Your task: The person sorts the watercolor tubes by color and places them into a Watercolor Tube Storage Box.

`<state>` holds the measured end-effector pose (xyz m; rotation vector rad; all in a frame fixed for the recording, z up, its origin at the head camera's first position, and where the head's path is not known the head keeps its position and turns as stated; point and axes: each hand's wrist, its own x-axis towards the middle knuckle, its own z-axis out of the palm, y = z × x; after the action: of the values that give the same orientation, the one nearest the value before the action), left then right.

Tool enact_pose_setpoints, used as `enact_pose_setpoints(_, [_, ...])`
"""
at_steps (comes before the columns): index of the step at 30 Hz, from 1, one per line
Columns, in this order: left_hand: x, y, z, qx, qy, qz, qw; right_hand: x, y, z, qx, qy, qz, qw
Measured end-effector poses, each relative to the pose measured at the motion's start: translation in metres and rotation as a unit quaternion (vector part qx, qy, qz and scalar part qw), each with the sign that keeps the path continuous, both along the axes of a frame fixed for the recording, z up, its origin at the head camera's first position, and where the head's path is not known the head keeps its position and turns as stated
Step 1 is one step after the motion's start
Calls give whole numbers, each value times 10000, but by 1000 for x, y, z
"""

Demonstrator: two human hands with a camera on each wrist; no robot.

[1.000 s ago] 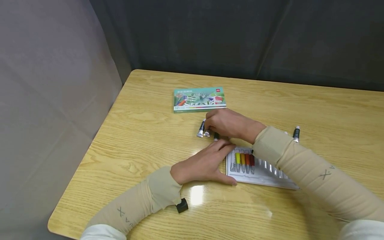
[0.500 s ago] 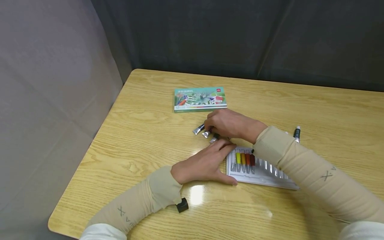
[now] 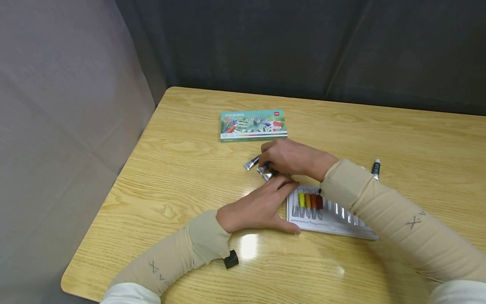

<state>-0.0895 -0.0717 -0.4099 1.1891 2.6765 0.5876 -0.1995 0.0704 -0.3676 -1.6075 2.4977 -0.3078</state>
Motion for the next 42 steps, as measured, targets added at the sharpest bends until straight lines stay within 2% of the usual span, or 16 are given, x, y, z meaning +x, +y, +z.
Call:
enact_pose_setpoints(6, [0, 1, 2, -25, 24, -21, 10000, -1, 2, 0, -13, -43, 69, 10000])
enact_pose_setpoints(13, [-1, 3, 3, -3, -126, 1, 9999, -1, 5, 3, 162, -232, 39, 9996])
enact_pose_setpoints(21, [-1, 3, 3, 11, -111, 7, 9999, 0, 7, 3, 189, -67, 153, 9997])
enact_pose_setpoints(29, [0, 2, 2, 67, -178, 27, 9998, 2, 15, 9, 335, 142, -64, 9993])
enact_pose_setpoints(42, [1, 1, 2, 174, -259, 72, 9995, 8, 36, 9, 80, 247, -181, 9995])
